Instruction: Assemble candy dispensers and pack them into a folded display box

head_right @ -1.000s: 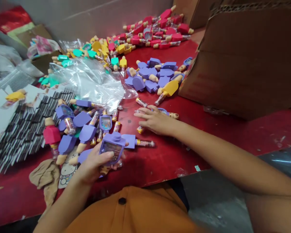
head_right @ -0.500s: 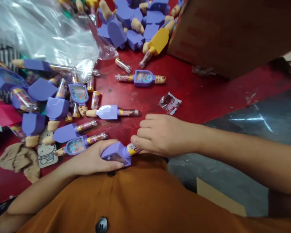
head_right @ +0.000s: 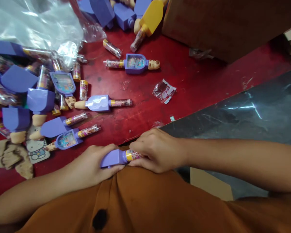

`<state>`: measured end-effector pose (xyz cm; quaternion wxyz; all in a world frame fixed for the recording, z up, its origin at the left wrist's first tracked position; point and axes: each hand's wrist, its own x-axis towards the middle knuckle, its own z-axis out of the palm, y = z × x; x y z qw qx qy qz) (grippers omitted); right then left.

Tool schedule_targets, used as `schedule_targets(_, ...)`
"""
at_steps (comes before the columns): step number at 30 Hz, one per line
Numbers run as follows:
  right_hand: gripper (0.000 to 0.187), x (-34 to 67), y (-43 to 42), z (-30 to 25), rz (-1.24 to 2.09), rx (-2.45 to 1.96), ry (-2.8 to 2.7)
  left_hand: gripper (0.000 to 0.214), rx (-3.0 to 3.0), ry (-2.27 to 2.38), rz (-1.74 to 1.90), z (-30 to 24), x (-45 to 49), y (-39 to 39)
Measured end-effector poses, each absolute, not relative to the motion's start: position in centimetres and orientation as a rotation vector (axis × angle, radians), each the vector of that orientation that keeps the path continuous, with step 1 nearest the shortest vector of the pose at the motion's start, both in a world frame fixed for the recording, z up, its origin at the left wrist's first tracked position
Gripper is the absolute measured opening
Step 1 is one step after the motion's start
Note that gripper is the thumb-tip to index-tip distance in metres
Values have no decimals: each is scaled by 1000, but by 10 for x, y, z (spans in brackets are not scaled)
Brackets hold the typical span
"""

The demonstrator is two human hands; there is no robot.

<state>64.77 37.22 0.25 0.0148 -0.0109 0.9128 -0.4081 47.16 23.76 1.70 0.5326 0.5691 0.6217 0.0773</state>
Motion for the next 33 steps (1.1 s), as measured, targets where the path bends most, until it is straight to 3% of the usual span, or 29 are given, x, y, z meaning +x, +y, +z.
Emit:
schedule_targets(6, 26, 656, 360, 0, -1187, 4, 2951, 25, 1491, 1483, 101, 18, 476, 236)
schedule_targets(19, 38, 649, 349, -23, -1924, 545, 1968, 23, 1486, 1527, -49, 6, 477, 239)
schedule_targets(22, 35, 640, 364, -15, -1773, 521, 2017, 25, 1381, 1568, -9, 4, 470, 245)
schedule_targets(27, 33, 629, 380, 2, -1072, 310, 2772, 22, 1439, 1650, 120, 8, 460, 251)
schedule_targets(33, 33, 593, 401, -4, -1361, 335, 2820, 21, 1521, 1890, 130, 14, 444, 260)
